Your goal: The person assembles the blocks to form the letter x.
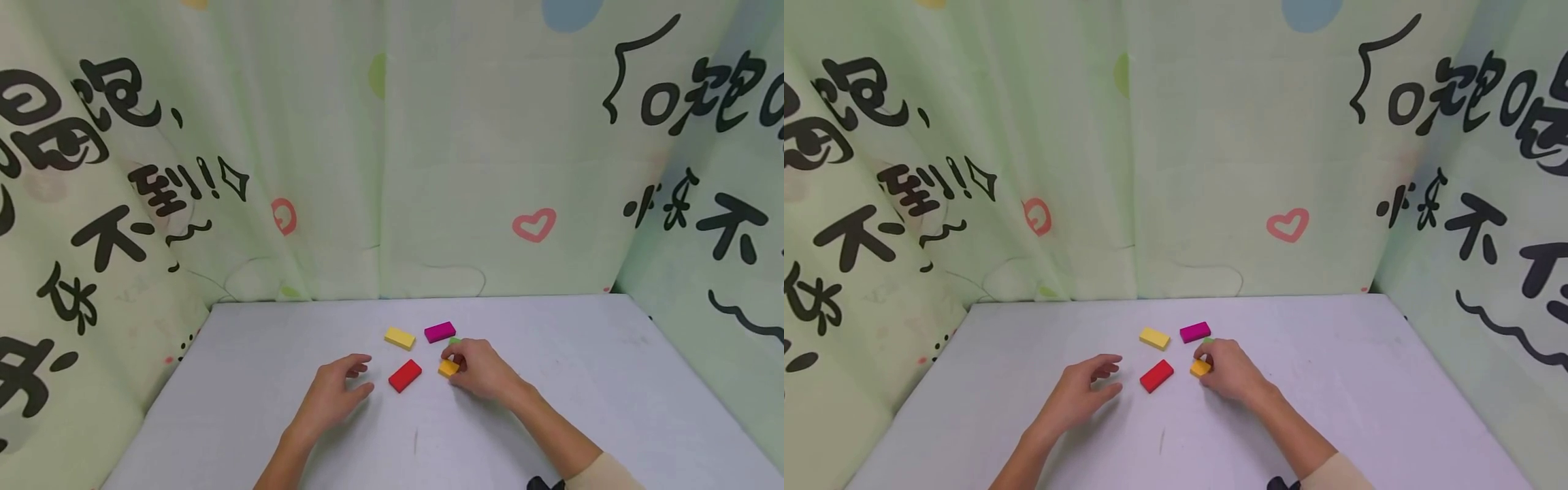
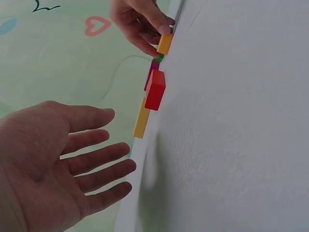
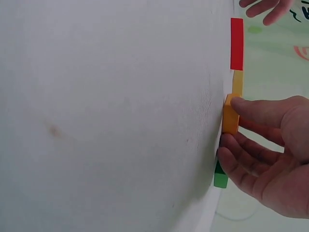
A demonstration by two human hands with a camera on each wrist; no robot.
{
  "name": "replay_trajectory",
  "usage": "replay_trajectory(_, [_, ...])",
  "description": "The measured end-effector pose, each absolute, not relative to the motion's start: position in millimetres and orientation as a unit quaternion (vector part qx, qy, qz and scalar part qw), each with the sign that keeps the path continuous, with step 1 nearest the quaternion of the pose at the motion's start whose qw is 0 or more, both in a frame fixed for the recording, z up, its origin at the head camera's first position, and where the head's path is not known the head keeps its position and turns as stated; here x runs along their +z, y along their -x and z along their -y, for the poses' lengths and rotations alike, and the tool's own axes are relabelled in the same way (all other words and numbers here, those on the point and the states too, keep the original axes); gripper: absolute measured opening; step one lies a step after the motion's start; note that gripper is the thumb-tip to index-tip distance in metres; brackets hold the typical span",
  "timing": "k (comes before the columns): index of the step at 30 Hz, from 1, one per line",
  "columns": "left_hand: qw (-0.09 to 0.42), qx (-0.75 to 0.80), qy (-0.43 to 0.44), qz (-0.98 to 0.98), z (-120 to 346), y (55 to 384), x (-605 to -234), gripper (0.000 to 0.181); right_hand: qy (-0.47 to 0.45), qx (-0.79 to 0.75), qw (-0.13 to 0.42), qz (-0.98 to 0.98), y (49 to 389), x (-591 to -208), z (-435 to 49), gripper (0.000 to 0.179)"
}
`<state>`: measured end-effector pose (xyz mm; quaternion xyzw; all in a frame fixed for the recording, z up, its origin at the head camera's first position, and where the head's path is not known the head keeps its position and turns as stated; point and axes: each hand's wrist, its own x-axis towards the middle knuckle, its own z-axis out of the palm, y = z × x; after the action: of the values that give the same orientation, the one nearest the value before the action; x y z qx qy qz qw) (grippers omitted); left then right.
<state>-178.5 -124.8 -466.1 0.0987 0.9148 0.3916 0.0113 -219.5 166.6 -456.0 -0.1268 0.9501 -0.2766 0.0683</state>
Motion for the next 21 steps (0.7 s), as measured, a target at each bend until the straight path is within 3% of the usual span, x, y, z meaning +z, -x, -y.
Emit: replay_trajectory(21, [0.026,0.387,-0.103,-0.916,123.8,180.5,-470.2,0.045,0.145,-0.264,0.058,-0.952,225.6,-457.4,-164.5,0.028])
